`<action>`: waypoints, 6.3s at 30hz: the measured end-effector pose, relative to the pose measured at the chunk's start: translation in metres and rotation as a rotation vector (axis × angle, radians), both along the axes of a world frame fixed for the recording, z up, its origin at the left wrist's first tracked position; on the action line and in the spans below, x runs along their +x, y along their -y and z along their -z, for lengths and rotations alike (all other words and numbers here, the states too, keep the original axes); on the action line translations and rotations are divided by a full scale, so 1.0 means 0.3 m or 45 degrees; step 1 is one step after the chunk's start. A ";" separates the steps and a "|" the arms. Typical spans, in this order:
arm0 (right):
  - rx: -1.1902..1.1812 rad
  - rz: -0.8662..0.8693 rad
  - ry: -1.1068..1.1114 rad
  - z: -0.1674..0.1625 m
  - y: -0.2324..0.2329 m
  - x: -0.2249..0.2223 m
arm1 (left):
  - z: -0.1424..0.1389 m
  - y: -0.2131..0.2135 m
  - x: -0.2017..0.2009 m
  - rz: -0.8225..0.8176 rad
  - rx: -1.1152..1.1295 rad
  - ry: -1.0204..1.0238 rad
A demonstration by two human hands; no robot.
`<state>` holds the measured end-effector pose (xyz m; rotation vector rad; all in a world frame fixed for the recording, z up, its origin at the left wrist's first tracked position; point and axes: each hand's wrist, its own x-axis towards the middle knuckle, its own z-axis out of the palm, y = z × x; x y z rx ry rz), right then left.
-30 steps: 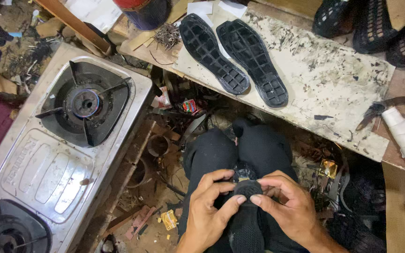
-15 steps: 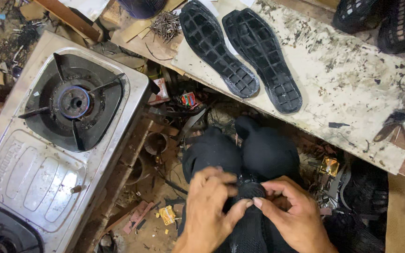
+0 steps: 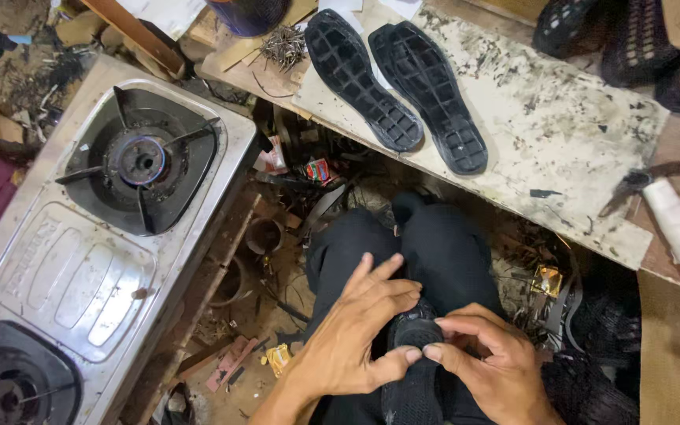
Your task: The person sits on the floor holding a shoe upper, heats it over a gas stove burner, then presses and hammers a rubber sole onto the heated upper, working the edges by hand. They set the finished shoe on the workbench and repeat the process with another shoe.
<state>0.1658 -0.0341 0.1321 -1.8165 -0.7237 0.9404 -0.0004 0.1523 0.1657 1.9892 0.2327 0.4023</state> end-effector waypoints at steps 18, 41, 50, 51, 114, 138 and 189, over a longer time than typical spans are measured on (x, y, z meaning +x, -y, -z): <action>0.366 -0.081 -0.052 -0.276 0.170 -0.130 | -0.158 0.374 -0.068 -0.570 0.089 0.634; 0.189 -0.373 0.123 -0.218 0.176 -0.222 | -0.139 0.358 -0.253 -0.278 0.016 0.288; 0.094 -0.723 0.394 -0.165 0.175 -0.252 | -0.037 0.352 -0.458 -0.283 -0.148 -0.022; 0.123 -0.748 0.415 -0.159 0.174 -0.257 | -0.025 0.360 -0.473 -0.297 -0.156 -0.039; 0.507 -0.820 0.663 0.016 0.245 -0.133 | 0.082 0.409 -0.235 0.244 0.267 -0.350; 0.546 -0.595 0.585 0.056 0.364 -0.078 | 0.090 0.357 -0.229 0.316 -0.006 -0.287; 0.563 -0.648 0.793 0.047 0.348 -0.191 | 0.147 0.376 -0.271 0.334 0.097 -0.269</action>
